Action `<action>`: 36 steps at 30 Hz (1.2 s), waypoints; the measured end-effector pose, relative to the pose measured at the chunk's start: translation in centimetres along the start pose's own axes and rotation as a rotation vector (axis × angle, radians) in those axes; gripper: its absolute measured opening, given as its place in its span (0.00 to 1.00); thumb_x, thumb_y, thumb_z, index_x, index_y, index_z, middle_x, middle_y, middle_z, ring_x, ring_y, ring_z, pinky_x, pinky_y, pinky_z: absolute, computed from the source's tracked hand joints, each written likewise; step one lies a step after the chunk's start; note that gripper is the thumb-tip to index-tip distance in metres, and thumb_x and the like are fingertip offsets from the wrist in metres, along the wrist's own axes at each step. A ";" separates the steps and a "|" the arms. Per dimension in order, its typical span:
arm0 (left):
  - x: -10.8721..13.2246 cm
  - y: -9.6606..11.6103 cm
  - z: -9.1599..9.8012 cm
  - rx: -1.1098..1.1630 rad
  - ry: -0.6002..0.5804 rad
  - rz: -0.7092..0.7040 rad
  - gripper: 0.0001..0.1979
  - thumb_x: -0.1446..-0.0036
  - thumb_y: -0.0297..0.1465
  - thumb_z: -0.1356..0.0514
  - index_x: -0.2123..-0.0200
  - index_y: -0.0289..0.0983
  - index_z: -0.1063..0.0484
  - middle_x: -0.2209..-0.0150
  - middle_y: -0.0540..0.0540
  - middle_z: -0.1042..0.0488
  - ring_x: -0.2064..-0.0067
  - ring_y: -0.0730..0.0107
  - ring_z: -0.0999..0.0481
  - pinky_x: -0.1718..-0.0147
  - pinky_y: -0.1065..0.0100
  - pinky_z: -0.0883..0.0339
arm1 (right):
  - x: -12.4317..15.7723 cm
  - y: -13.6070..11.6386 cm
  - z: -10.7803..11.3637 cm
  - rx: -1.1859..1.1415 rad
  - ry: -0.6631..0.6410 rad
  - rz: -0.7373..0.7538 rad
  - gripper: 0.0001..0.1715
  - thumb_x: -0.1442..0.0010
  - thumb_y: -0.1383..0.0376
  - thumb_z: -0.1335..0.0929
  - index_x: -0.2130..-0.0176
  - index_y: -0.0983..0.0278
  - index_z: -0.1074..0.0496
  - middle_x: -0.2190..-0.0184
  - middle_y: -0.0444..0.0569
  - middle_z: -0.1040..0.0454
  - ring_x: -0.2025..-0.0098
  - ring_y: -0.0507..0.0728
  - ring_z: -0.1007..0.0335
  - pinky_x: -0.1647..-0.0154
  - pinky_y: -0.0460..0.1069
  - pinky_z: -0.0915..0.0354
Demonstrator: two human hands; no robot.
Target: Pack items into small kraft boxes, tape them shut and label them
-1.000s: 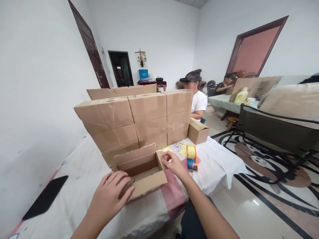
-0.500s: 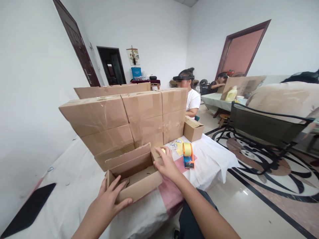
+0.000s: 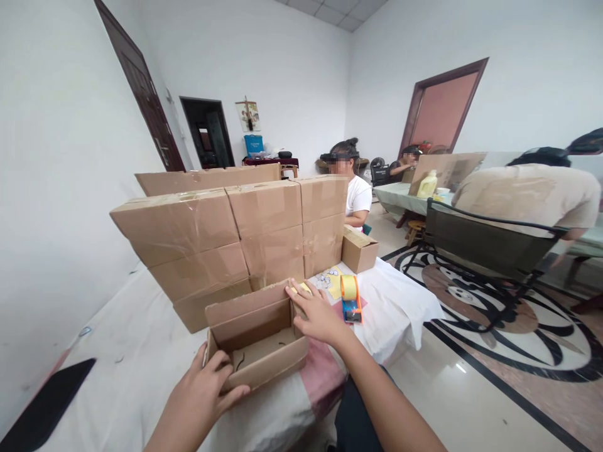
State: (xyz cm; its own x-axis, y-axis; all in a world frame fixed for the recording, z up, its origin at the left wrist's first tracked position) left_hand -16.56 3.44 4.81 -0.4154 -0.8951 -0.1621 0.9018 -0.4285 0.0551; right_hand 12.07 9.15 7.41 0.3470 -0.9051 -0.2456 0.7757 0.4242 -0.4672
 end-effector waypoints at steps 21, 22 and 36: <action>0.8 -1.0 1.8 -0.045 -0.127 0.067 0.61 0.58 0.58 0.36 0.27 0.46 0.60 0.26 0.42 0.64 0.26 0.40 0.63 0.33 0.34 0.61 | -1.3 0.2 -2.2 -0.445 -0.154 0.088 0.42 0.51 0.71 0.34 0.36 0.60 0.36 0.35 0.53 0.35 0.35 0.63 0.39 0.31 0.58 0.47; 0.8 -0.9 1.9 -0.032 -0.148 0.067 0.61 0.58 0.59 0.36 0.27 0.46 0.61 0.26 0.42 0.64 0.26 0.40 0.63 0.33 0.34 0.61 | -1.3 0.2 -2.2 -0.434 -0.155 0.087 0.42 0.51 0.71 0.34 0.36 0.60 0.36 0.36 0.53 0.35 0.35 0.63 0.40 0.31 0.59 0.47; 0.7 -1.3 1.1 0.026 -0.124 0.085 0.45 0.56 0.53 0.33 0.34 0.50 0.37 0.28 0.39 0.47 0.29 0.34 0.50 0.35 0.32 0.57 | -1.4 0.1 -2.9 -0.373 -0.136 0.101 0.29 0.46 0.68 0.32 0.44 0.59 0.34 0.46 0.51 0.31 0.44 0.63 0.38 0.40 0.59 0.40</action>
State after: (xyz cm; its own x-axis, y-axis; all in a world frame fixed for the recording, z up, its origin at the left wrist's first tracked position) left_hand -18.14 3.24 5.70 -0.3507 -0.9359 -0.0331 0.9317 -0.3523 0.0888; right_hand 10.15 10.57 5.26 0.4972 -0.8436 -0.2031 0.4991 0.4695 -0.7284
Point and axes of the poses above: each hand's wrist, its own x-axis away from the middle knuckle, its own z-axis out of the back of the hand, y = z × x, the point moved 2 cm from there along -x, towards the middle knuckle
